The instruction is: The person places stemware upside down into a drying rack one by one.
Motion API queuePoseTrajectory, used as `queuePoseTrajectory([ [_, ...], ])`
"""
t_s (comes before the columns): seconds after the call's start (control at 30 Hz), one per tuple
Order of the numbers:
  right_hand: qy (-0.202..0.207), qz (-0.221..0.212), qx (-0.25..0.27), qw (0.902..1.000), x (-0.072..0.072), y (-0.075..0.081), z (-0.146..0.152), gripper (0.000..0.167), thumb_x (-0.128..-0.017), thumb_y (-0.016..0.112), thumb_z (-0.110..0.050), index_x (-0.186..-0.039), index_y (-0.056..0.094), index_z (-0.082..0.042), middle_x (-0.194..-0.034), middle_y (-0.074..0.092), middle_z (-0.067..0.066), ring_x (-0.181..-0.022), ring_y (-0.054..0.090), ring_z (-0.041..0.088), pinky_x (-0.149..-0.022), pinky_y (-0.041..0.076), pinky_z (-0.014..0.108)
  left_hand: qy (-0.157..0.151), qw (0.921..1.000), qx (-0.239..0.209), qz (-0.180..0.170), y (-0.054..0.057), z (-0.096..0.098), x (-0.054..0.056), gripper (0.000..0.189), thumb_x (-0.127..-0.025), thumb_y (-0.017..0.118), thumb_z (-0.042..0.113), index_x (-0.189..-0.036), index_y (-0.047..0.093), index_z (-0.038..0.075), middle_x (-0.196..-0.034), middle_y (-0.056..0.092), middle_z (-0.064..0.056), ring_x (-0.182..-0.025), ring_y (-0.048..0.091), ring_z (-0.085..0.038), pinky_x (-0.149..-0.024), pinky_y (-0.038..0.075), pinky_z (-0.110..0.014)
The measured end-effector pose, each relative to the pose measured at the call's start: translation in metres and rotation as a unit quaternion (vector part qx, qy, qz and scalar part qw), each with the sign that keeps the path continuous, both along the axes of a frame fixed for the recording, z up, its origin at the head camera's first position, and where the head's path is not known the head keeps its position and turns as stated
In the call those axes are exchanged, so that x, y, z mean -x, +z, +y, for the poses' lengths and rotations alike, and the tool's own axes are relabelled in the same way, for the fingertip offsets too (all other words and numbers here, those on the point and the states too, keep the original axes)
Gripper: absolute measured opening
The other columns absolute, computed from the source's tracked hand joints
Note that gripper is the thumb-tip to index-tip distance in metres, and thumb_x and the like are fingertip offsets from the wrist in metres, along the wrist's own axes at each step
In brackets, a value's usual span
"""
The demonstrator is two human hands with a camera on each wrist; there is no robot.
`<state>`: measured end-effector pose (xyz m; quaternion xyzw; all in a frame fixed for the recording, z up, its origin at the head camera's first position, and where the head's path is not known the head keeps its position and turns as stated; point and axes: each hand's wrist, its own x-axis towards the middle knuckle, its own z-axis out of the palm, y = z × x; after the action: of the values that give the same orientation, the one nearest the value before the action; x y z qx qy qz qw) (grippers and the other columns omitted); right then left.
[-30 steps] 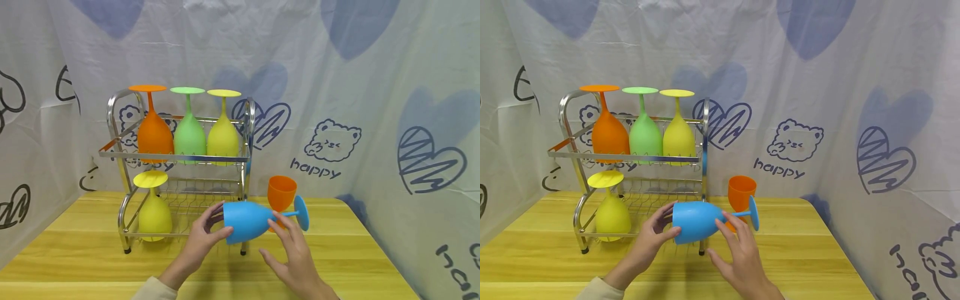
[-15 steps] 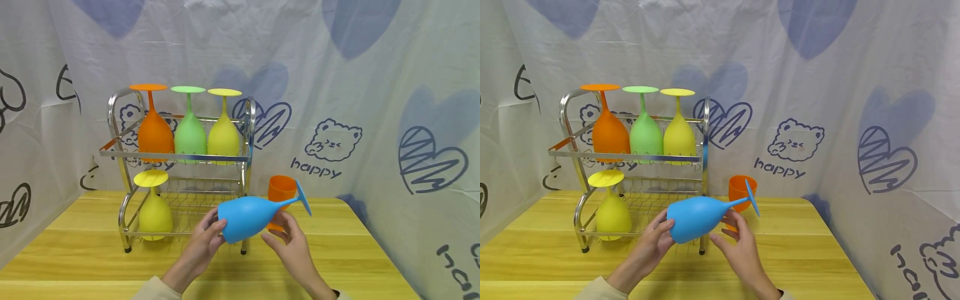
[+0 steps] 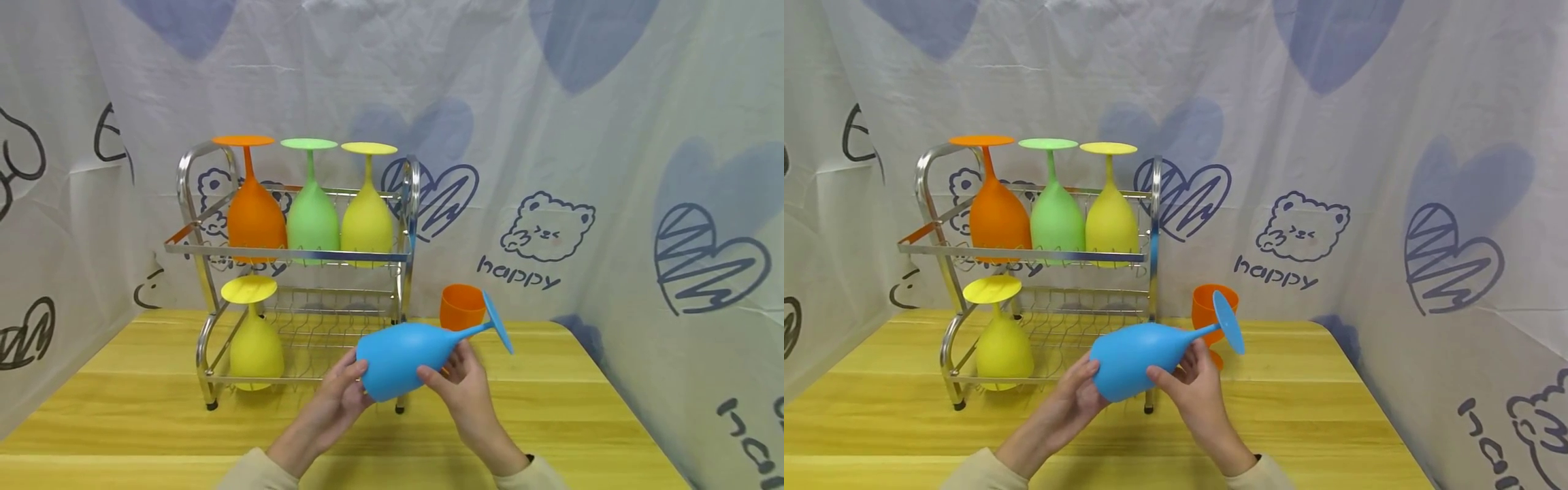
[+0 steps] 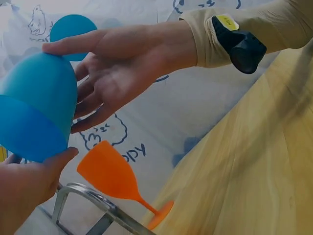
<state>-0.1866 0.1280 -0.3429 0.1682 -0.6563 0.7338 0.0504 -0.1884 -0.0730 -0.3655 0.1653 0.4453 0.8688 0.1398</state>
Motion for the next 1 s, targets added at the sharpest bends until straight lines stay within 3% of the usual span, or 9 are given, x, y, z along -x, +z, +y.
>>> queuePoseTrajectory([
  [0.2, -0.009, 0.016, -0.005, 0.9998, -0.001, -0.004, -0.001, 0.073, -0.087, 0.07, -0.014, -0.145, 0.028, 0.002, -0.143, 0.041, 0.023, -0.126, 0.045, 0.038, -0.1, 0.045, 0.044, -0.005, 0.9993, -0.002, 0.037, 0.0, -0.008, 0.0, 0.075, -0.1, 0.037, 0.043, -0.153, 0.001, 0.003, -0.156, 0.008, -0.024, -0.139, 0.025, -0.035, -0.11, 0.033, -0.04],
  [0.3, -0.018, 0.029, -0.017, 0.9993, -0.001, -0.006, 0.0, 0.072, -0.086, 0.071, -0.012, -0.144, 0.03, 0.001, -0.142, 0.043, 0.022, -0.126, 0.047, 0.037, -0.101, 0.044, 0.043, 0.026, 0.9976, 0.028, 0.057, -0.001, -0.015, -0.001, 0.068, -0.103, 0.028, 0.041, -0.153, 0.005, 0.002, -0.157, 0.009, -0.024, -0.142, 0.017, -0.038, -0.112, 0.031, -0.04],
  [0.43, -0.037, 0.053, -0.045, 0.9969, 0.001, -0.011, 0.001, 0.069, -0.084, 0.073, -0.007, -0.141, 0.035, 0.002, -0.139, 0.047, 0.019, -0.125, 0.048, 0.034, -0.102, 0.043, 0.039, 0.088, 0.9873, 0.083, 0.103, 0.0, -0.028, -0.006, 0.057, -0.103, 0.029, 0.029, -0.15, 0.018, -0.002, -0.153, 0.025, -0.021, -0.137, 0.031, -0.033, -0.108, 0.037, -0.036],
  [0.57, -0.068, 0.101, -0.086, 0.9888, 0.006, -0.016, 0.0, 0.063, -0.082, 0.074, -0.002, -0.136, 0.042, 0.001, -0.134, 0.051, 0.016, -0.119, 0.053, 0.032, -0.098, 0.047, 0.034, 0.117, 0.9634, 0.097, 0.221, 0.003, -0.048, -0.014, 0.05, -0.102, 0.031, 0.02, -0.148, 0.029, -0.002, -0.148, 0.04, -0.01, -0.131, 0.042, -0.022, -0.106, 0.039, -0.032],
  [0.67, -0.083, 0.163, -0.108, 0.9772, 0.01, -0.021, -0.002, 0.061, -0.079, 0.075, 0.001, -0.133, 0.046, 0.001, -0.132, 0.054, 0.016, -0.115, 0.055, 0.032, -0.093, 0.049, 0.034, 0.141, 0.932, 0.105, 0.317, 0.009, -0.068, -0.021, 0.048, -0.102, 0.029, 0.018, -0.147, 0.035, 0.002, -0.146, 0.044, -0.006, -0.131, 0.042, -0.02, -0.106, 0.037, -0.03],
  [0.73, -0.088, 0.213, -0.114, 0.9664, 0.012, -0.023, -0.002, 0.062, -0.076, 0.077, 0.004, -0.131, 0.048, 0.002, -0.131, 0.055, 0.017, -0.114, 0.056, 0.034, -0.093, 0.05, 0.035, 0.17, 0.9118, 0.11, 0.357, 0.016, -0.081, -0.026, 0.047, -0.101, 0.028, 0.012, -0.145, 0.038, -0.001, -0.146, 0.045, -0.008, -0.13, 0.043, -0.021, -0.106, 0.037, -0.029],
  [0.8, -0.092, 0.265, -0.116, 0.9529, 0.015, -0.025, -0.003, 0.065, -0.072, 0.079, 0.006, -0.13, 0.05, 0.002, -0.13, 0.056, 0.017, -0.114, 0.056, 0.034, -0.092, 0.051, 0.037, 0.202, 0.8972, 0.122, 0.373, 0.022, -0.095, -0.033, 0.046, -0.099, 0.027, 0.005, -0.142, 0.04, -0.006, -0.145, 0.046, -0.01, -0.129, 0.044, -0.021, -0.105, 0.038, -0.028],
  [0.87, -0.099, 0.313, -0.12, 0.937, 0.019, -0.027, -0.003, 0.068, -0.07, 0.082, 0.004, -0.13, 0.051, 0.0, -0.129, 0.056, 0.018, -0.115, 0.056, 0.034, -0.092, 0.051, 0.039, 0.23, 0.8898, 0.132, 0.371, 0.025, -0.108, -0.039, 0.045, -0.097, 0.026, -0.002, -0.139, 0.04, -0.012, -0.143, 0.048, -0.011, -0.128, 0.045, -0.021, -0.104, 0.039, -0.027],
  [1.0, -0.106, 0.369, -0.124, 0.9149, 0.026, -0.031, -0.005, 0.068, -0.074, 0.086, -0.02, -0.132, 0.052, -0.003, -0.128, 0.057, 0.015, -0.119, 0.053, 0.028, -0.094, 0.05, 0.044, 0.288, 0.883, 0.157, 0.336, 0.027, -0.135, -0.046, 0.04, -0.099, 0.028, -0.009, -0.135, 0.042, -0.015, -0.139, 0.053, -0.007, -0.124, 0.049, -0.016, -0.102, 0.04, -0.023],
])
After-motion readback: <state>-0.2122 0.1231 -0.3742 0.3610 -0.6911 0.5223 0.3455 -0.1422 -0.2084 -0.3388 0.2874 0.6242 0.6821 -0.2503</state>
